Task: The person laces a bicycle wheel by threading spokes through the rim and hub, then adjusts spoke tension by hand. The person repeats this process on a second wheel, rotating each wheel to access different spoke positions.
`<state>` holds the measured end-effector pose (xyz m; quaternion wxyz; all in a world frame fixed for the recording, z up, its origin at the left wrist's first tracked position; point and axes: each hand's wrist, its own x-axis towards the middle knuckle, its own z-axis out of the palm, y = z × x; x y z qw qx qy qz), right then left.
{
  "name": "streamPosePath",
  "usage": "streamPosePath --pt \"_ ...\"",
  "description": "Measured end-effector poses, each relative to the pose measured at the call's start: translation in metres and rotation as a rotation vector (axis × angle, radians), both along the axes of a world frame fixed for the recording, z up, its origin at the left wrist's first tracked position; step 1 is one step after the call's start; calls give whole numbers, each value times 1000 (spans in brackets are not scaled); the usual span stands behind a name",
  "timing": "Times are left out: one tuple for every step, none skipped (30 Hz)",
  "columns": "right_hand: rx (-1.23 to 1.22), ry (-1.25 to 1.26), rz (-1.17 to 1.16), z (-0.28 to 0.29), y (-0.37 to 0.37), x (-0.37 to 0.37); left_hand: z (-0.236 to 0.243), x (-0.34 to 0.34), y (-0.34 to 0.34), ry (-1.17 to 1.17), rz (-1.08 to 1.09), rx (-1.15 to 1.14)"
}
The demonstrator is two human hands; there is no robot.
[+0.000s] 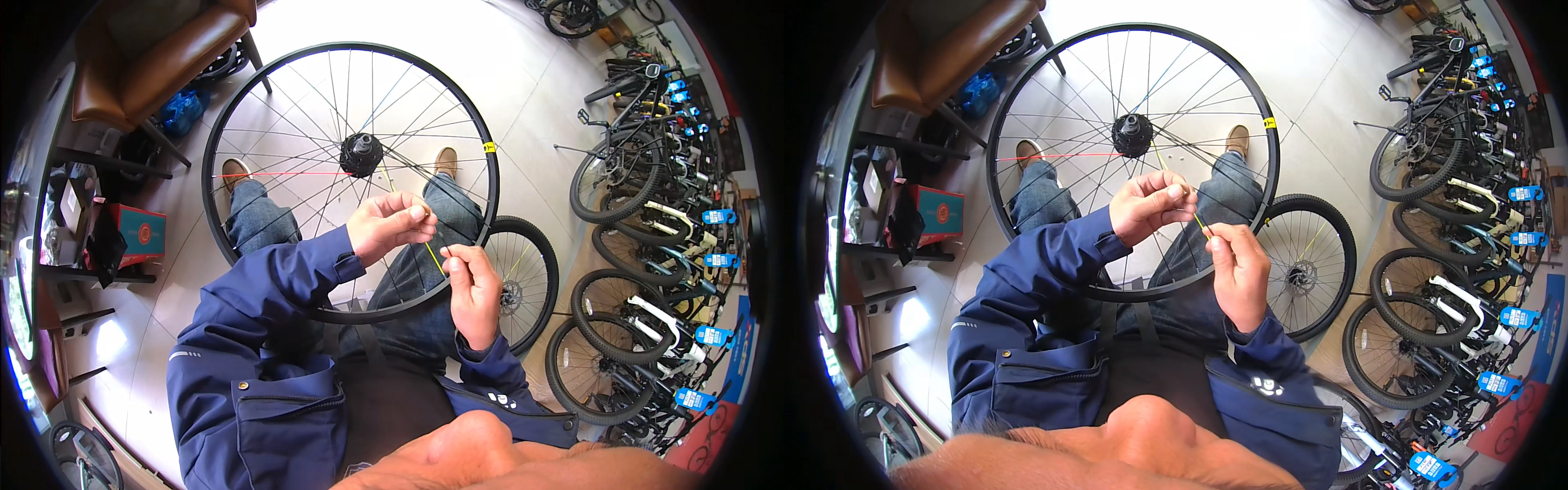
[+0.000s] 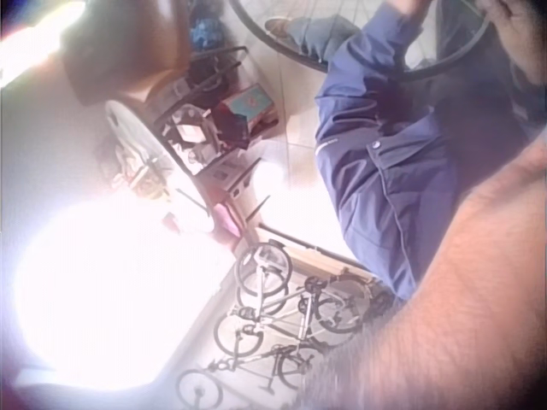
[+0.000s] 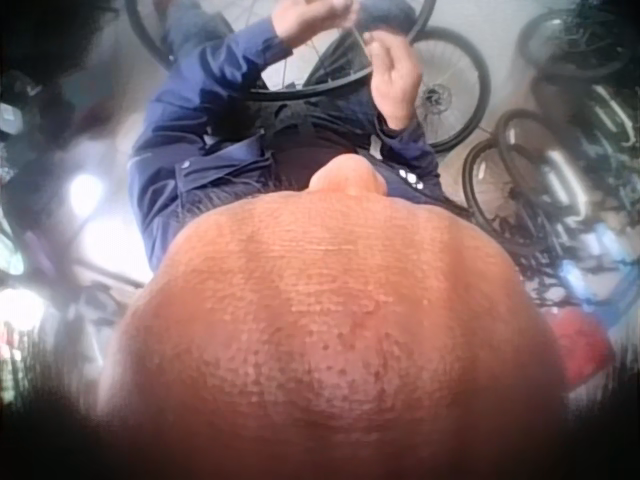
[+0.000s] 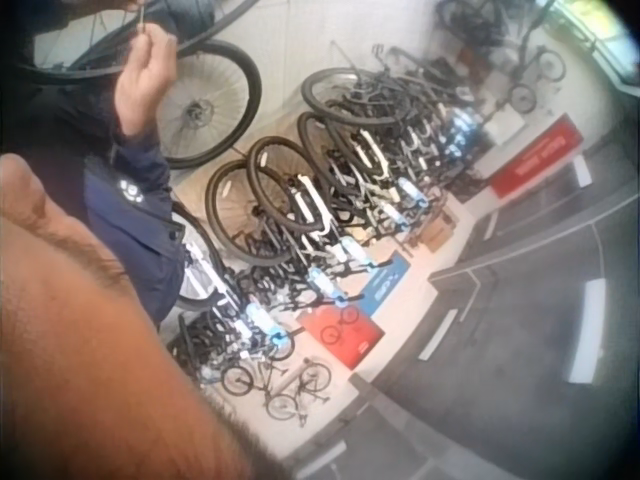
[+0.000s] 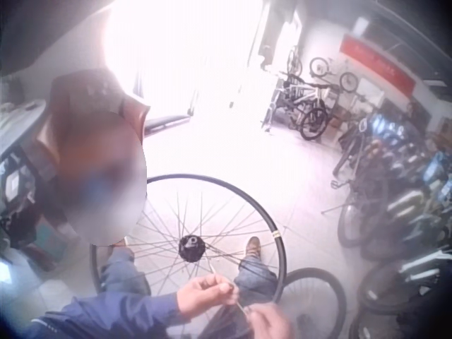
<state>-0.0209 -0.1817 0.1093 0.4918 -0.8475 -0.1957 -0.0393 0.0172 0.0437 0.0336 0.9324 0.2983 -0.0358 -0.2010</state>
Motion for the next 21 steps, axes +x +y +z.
streamPosePath --pt "-20 -38 -23 1 3 1 0 -1 0 -8 3 7" --pt "-51 -52 -60 2 5 1 0 -2 -1 -21 3 9" --pt "-71 -68 -100 3 6 3 0 -1 -1 -23 5 21" --pt "-82 -70 -91 3 7 5 0 -2 -2 -28 8 27" --pt "-81 -69 -87 3 8 6 0 -2 -2 -36 12 30" --pt "-75 -59 -83 4 9 8 0 -2 -2 -37 14 35" --pt "-81 -73 -76 4 9 9 0 -1 -2 -42 16 36" --pt "-84 -75 -72 4 10 9 0 -2 -2 -49 19 30" --pt "-83 -64 -69 4 10 9 0 -2 -2 -52 23 44" --pt "-81 -71 -66 3 11 10 1 -2 -2 -57 28 51" --pt "-75 -63 -66 2 11 10 1 -2 -2 -69 32 48" --pt "-59 -53 -69 1 11 10 1 -2 -2 -57 28 59" --pt "-59 -54 -68 1 11 10 1 -2 -2 -54 25 61" --pt "-50 -53 -70 0 11 10 2 -2 -2 -58 23 51" --pt "-32 -46 -72 -1 10 10 2 -2 -1 -56 24 71" --pt "-47 -56 -70 -1 9 10 2 -2 -2 -61 25 79" --pt "-54 -60 -70 -1 9 10 2 -1 -2 -66 27 88" --pt "-56 -58 -69 -1 8 10 3 -1 -2 -74 26 97" --pt "-58 -65 -66 -1 8 10 3 -1 -1 -82 26 105" --pt "-57 -66 -64 -2 8 10 3 -1 -1 -90 27 114" --pt "-56 -67 -61 -2 7 10 4 -1 0 -111 33 142"
